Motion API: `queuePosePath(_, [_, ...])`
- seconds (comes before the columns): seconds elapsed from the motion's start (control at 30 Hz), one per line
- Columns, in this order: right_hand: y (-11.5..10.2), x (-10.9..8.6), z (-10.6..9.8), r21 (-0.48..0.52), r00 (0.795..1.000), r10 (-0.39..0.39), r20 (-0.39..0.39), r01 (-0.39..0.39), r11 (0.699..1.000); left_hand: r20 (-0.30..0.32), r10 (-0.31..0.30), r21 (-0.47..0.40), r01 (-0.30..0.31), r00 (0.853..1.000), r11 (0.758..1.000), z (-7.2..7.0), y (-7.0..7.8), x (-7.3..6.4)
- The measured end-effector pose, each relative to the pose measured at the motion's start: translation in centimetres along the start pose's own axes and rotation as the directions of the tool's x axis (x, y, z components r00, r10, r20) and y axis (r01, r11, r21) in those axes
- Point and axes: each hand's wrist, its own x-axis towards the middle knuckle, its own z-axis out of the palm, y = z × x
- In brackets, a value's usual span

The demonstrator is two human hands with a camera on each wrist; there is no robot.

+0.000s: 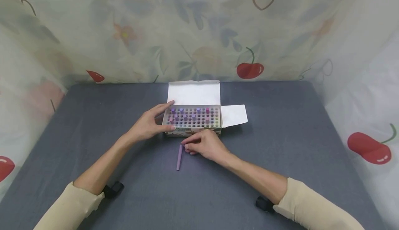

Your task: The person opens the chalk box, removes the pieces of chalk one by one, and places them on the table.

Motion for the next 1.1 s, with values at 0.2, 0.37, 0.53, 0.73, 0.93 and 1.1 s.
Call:
queuePosePath(0.2, [-0.1,-0.2,-0.2,-0.05,0.999,-0.03,-0.016,0.029,0.998,-0.005,-0.009,0.001,0.009,1.0,1.0,0.1,-0.1,0.0])
queuePosePath(0.37, [-0.5,-0.6,-0.5,-0.071,0.998,-0.064,-0.018,0.063,0.995,-0.009,-0.021,-0.005,0.021,1.0,1.0,0.0,0.0,0.0])
queuePosePath(0.53, [-1.2,-0.9,-1.2,-0.095,0.994,-0.104,-0.024,0.101,0.99,-0.006,-0.024,-0.017,0.024,1.0,1.0,0.0,0.0,0.0])
queuePosePath(0.73, [-2.2,-1.0,-2.4,-0.111,0.988,-0.144,-0.053,0.137,0.984,-0.001,-0.025,-0.019,0.025,1.0,0.999,-0.1,0.0,0.0])
queuePosePath(0.93, [-3.5,-1.3,-4.0,-0.115,0.975,-0.189,-0.12,0.176,0.978,0.0,-0.009,-0.024,0.009,1.0,1.0,0.0,-0.1,0.0])
queuePosePath(1.1, [-3.9,-1.5,-5.3,-0.108,0.97,-0.187,-0.153,0.172,0.979,0.004,-0.013,-0.006,0.013,1.0,1.0,0.0,-0.1,0.0])
